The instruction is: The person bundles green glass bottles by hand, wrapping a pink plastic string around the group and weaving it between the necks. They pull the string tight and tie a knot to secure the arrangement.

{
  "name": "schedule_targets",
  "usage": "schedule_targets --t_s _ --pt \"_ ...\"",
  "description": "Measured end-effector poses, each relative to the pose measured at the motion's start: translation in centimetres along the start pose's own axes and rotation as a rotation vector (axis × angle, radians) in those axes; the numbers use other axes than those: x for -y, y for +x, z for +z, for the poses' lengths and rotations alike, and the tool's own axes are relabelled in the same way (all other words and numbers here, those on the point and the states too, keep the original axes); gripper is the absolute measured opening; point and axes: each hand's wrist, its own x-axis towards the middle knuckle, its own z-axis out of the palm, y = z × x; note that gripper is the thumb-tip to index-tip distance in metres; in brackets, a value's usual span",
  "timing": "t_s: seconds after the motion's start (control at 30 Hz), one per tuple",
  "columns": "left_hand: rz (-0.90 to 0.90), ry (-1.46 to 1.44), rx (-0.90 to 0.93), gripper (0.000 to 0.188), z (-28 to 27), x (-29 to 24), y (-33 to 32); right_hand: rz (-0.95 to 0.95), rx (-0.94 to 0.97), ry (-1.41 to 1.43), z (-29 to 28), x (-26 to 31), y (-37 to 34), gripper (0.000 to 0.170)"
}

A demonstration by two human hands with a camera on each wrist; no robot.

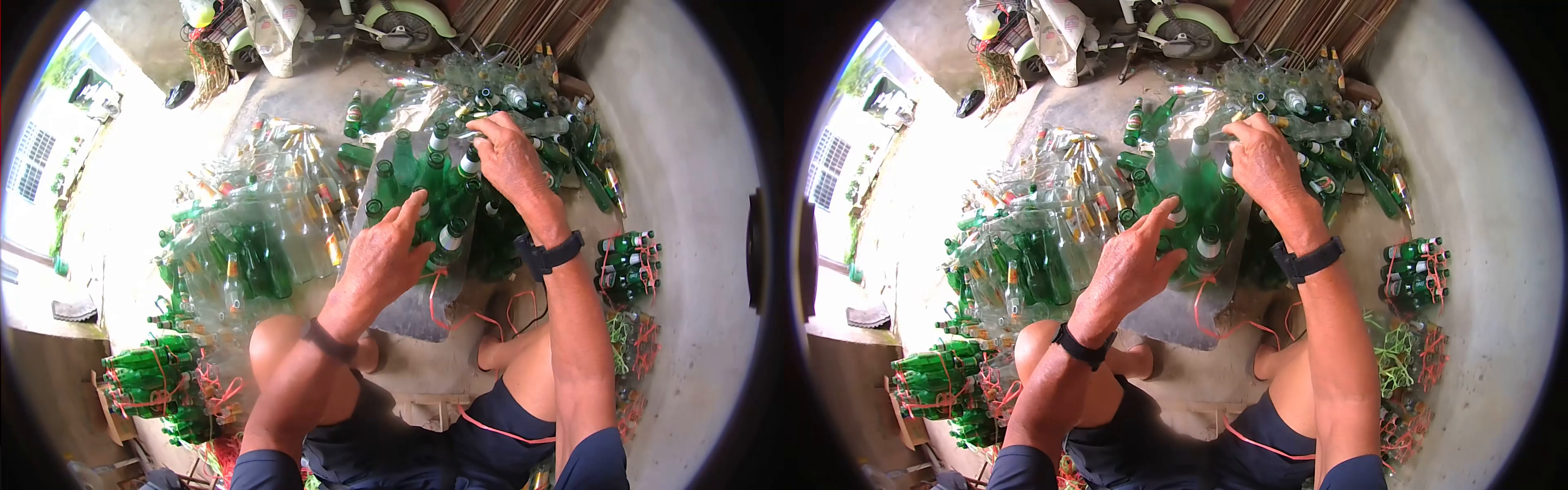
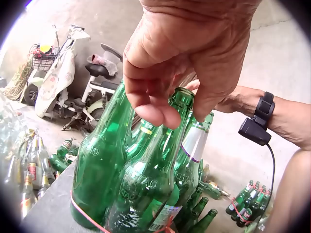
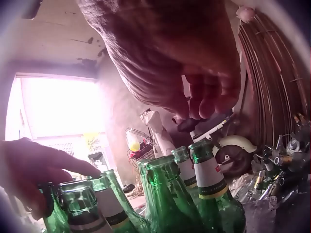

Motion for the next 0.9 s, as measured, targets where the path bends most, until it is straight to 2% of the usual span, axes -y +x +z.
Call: schedule_targets --t_s 0.1,0.17,0.23,0.37,0.43,0.5,0.57,0.63,0.73,0.77,0.83,0.9 --pt "-0.026 0.002 0.019 0.076 -0.2 -0.3 0.1 -0.086 0.028 -0.015 0.9 0.2 0.5 0.024" --pt "-0.042 0.000 0.029 0.076 -0.2 -0.2 0.0 -0.076 0.042 -0.008 1.8 -0.3 1.0 0.025" --pt "-0.017 -0.011 0.010 0.076 -0.1 0.0 0.1 -0.153 0.122 -0.051 2.9 -1.1 1.3 0.027" --pt "-0.027 -0.017 0.027 0.075 -0.2 0.1 0.1 -0.043 0.187 -0.018 1.9 0.0 1.2 0.026" --pt "0.022 -0.009 -0.001 0.074 -0.2 0.3 0.1 -0.114 0.072 -0.070 1.5 0.1 1.4 0.021" --pt "0.010 -0.038 0.013 0.073 -0.3 0.3 -0.1 -0.053 -0.007 -0.036 0.2 0.3 1.2 0.018" --pt "0.047 -0.017 -0.015 0.071 -0.4 0.3 -0.2 -0.122 -0.080 -0.020 -0.9 -0.6 0.9 0.016" --pt "0.029 -0.043 0.001 0.069 -0.7 0.2 -0.5 -0.076 -0.046 0.013 -2.9 0.1 -0.3 0.014" --pt "0.063 -0.044 -0.043 0.067 -1.0 0.6 -0.9 0.164 0.296 0.068 -5.3 0.5 -2.8 0.017" --pt "0.057 -0.048 -0.044 0.067 -1.0 0.8 -1.1 0.162 0.304 0.068 -5.7 0.7 -3.6 0.017" --pt "0.115 -0.062 -0.091 0.068 -1.1 1.1 -1.3 0.247 0.700 0.011 -6.3 1.5 -5.2 0.021" --pt "0.105 -0.061 -0.092 0.067 -1.1 1.1 -1.4 0.143 0.823 -0.115 -5.4 3.0 -7.0 0.024"
